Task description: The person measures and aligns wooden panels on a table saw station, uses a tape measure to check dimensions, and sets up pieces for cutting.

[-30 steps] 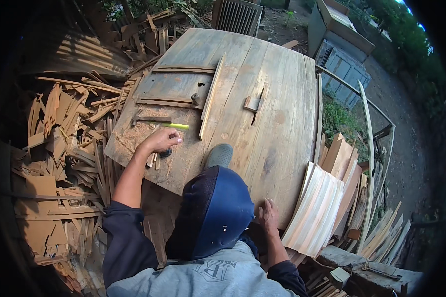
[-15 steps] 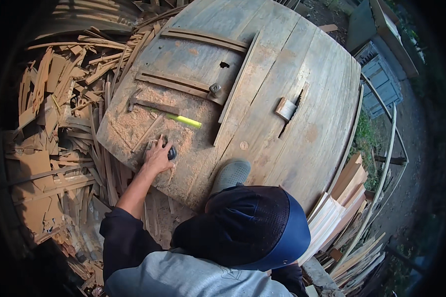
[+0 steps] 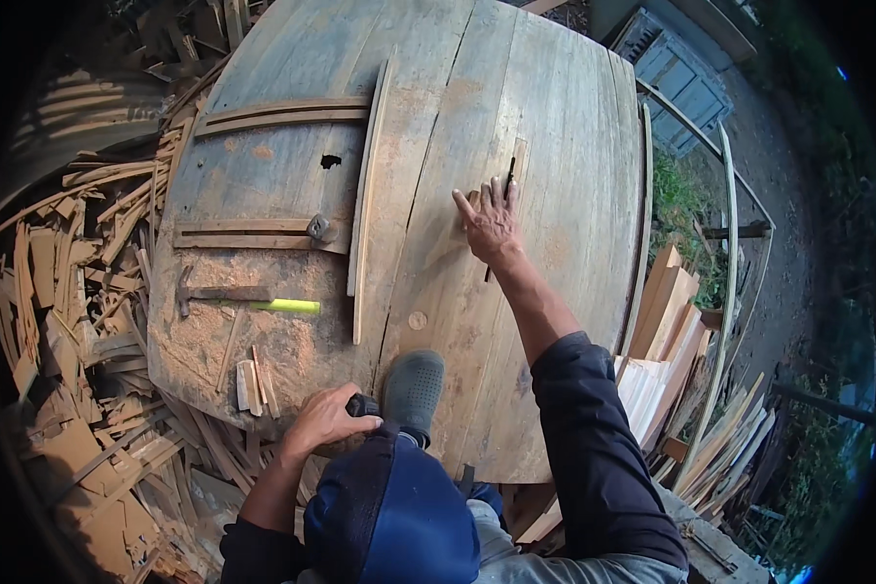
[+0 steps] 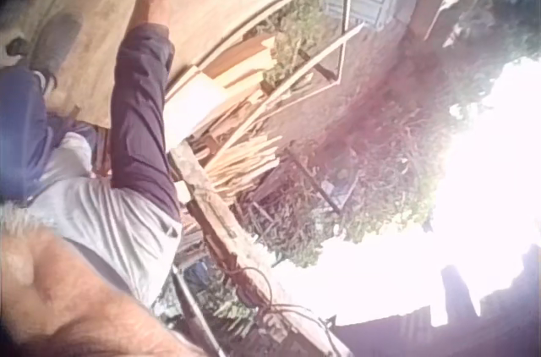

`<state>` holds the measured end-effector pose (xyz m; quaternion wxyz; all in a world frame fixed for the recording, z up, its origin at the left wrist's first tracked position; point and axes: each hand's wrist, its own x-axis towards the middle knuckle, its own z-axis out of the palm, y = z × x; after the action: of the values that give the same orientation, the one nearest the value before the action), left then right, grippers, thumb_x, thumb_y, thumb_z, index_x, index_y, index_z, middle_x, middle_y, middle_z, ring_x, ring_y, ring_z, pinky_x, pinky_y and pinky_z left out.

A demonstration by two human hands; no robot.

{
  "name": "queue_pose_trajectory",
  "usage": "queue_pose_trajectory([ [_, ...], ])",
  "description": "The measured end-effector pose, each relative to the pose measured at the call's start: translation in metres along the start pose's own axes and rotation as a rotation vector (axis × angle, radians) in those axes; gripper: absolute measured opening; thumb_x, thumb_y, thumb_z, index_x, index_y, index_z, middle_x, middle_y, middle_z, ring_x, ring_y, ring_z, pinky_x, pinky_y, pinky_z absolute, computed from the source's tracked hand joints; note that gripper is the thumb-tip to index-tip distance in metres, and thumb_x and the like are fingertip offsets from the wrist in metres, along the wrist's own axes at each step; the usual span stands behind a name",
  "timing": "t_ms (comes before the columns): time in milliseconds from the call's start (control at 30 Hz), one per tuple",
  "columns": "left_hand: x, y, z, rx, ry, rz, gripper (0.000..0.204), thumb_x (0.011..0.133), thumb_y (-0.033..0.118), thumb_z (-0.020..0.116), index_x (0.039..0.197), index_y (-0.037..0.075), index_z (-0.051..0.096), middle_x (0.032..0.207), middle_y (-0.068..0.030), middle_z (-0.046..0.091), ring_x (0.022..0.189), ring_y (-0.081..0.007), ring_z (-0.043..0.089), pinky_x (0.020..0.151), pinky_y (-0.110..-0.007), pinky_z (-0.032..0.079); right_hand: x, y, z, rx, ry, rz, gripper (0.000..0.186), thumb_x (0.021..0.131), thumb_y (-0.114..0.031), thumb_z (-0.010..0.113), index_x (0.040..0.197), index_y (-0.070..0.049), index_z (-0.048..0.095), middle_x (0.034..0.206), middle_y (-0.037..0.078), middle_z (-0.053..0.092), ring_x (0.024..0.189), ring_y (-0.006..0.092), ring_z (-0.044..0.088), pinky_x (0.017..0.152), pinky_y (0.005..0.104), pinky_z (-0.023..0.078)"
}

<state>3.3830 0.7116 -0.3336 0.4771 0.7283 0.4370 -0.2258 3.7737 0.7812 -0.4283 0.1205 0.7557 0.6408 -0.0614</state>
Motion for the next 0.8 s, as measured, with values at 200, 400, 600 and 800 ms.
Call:
queue_pose_trajectory([
  [200,0.04,0.016,0.001,-0.503,-0.209,0.137,0.061,0.079,0.048,0.079,0.116,0.003,0.061,0.1,-0.0115,0.067,0.096,-0.0239,0.065,0.087,-0.041,0.052,-0.056,-0.045,-0.003,0.151,-0.007,-0.211,0.046,0.083,-0.021,0.065,0.128,-0.01,0.059,0.121,0.021,0.053,0.114,0.0383,0.055,0.111,0.0549,0.034],
  [400,0.063,0.023,0.01,-1.221,-0.349,0.269,0.048,0.096,0.037,0.069,0.126,0.004,0.052,0.096,-0.0058,0.063,0.067,-0.0126,0.063,0.055,-0.023,0.051,-0.328,-0.051,0.034,0.698,-0.259,0.102,0.062,0.079,-0.034,0.073,0.133,-0.009,0.054,0.123,0.025,0.056,0.115,0.041,0.057,0.091,0.047,0.053],
  [600,0.083,0.068,0.025,-0.411,-0.163,0.421,0.067,0.084,0.053,0.077,0.122,0.003,0.055,0.096,-0.01,0.066,0.09,-0.0227,0.066,0.076,-0.036,0.054,-0.58,-0.065,0.03,0.671,-0.894,-0.003,0.063,0.089,-0.05,0.063,0.134,-0.007,0.058,0.129,0.033,0.059,0.114,0.0496,0.061,0.098,0.053,0.05],
  [800,0.08,0.146,0.079,0.134,-0.181,0.865,0.077,0.072,0.042,0.086,0.131,0.007,0.051,0.112,-0.0153,0.058,0.108,-0.0359,0.062,0.09,-0.046,0.052,-0.432,-0.04,0.028,2.251,-0.02,0.812,0.073,0.099,-0.053,0.056,0.152,-0.006,0.039,0.144,0.025,0.049,0.132,0.0344,0.053,0.099,0.05,0.053],
])
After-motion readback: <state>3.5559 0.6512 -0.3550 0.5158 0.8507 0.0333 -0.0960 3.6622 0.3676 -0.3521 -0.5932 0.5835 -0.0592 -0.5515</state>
